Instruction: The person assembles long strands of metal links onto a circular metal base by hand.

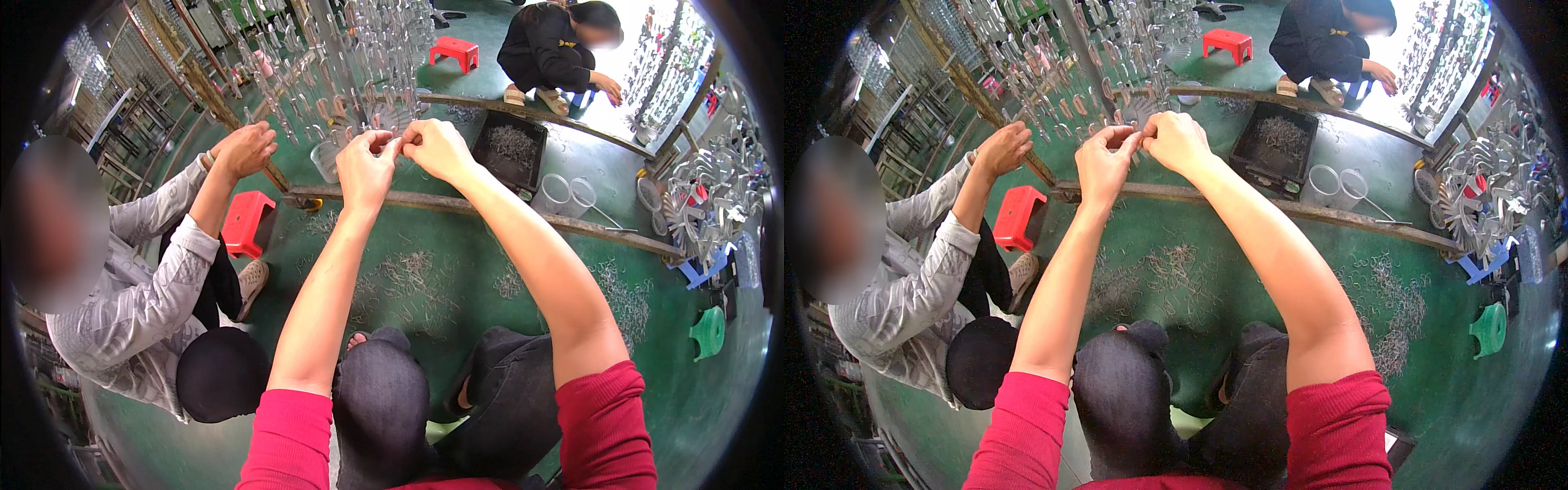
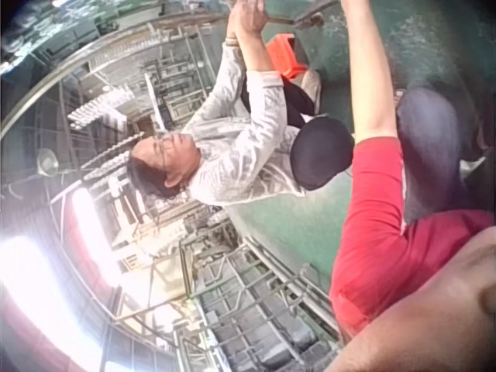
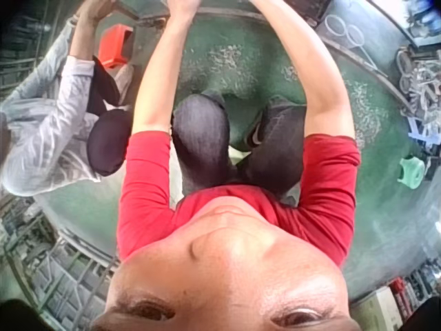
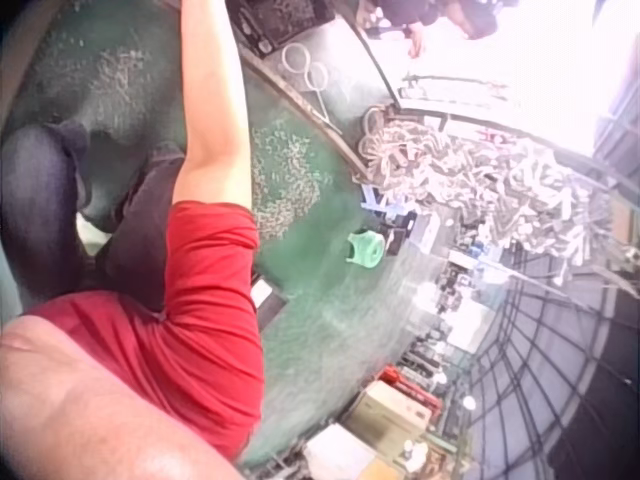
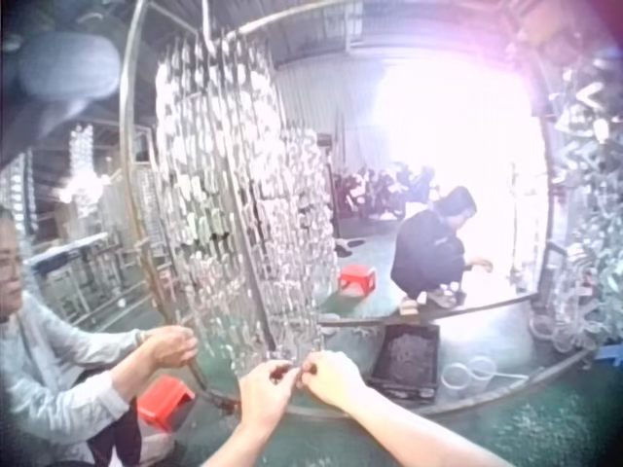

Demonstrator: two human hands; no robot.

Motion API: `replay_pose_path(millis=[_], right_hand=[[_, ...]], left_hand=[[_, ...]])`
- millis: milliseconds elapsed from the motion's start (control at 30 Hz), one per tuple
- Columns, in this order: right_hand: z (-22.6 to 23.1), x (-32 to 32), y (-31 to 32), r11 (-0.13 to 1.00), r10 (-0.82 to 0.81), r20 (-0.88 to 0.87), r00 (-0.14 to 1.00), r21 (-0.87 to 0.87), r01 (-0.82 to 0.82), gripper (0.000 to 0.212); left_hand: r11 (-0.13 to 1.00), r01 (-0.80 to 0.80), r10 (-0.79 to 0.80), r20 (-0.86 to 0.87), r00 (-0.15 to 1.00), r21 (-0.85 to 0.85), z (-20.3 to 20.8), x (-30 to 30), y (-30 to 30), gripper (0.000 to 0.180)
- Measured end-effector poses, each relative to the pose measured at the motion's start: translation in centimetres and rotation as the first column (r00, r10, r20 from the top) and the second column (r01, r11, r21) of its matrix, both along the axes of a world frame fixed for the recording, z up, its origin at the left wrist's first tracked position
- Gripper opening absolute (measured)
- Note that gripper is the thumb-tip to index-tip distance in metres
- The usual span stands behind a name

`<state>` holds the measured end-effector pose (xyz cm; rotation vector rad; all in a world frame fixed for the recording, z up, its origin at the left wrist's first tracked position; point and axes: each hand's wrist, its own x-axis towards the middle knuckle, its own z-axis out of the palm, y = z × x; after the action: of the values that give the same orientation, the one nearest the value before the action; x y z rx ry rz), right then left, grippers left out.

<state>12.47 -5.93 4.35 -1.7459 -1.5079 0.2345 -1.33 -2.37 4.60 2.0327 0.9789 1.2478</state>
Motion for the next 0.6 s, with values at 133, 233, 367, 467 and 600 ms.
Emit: replay_pose_path(millis=[133, 233, 367, 467, 600], right_hand=[[0.6, 0.0, -0.3, 1.0, -0.004, -0.006, 1.0, -0.019, 0.004, 0.016], [0.5, 0.2, -0.4, 1.0, 0.028, -0.034, 0.999, -0.012, -0.028, 0.016], [0.1, 1.9, -0.6, 0.999, 0.028, -0.047, 0.998, -0.039, -0.03, 0.016], [1.2, 1.9, -1.3, 0.992, 0.021, -0.159, 0.987, -0.12, -0.04, 0.016], [1.5, 2.5, -1.8, 0.99, 0.037, -0.296, 0.955, -0.122, -0.076, 0.016]], left_hand=[[0.998, -0.012, 0.013, 0.025, 1.0, -0.054, 0.5, 0.5, 0.0, 0.019], [0.998, -0.043, 0.042, -0.003, 0.999, -0.037, 0.4, 0.5, 0.3, 0.018], [0.998, -0.04, 0.039, -0.01, 0.999, -0.04, 0.5, 1.1, 0.2, 0.018], [0.998, -0.057, 0.057, 0.005, 0.998, -0.015, 0.1, 0.9, 0.7, 0.017], [0.993, -0.116, 0.116, -0.026, 0.993, 0.007, 0.2, 1.4, 0.7, 0.018]])
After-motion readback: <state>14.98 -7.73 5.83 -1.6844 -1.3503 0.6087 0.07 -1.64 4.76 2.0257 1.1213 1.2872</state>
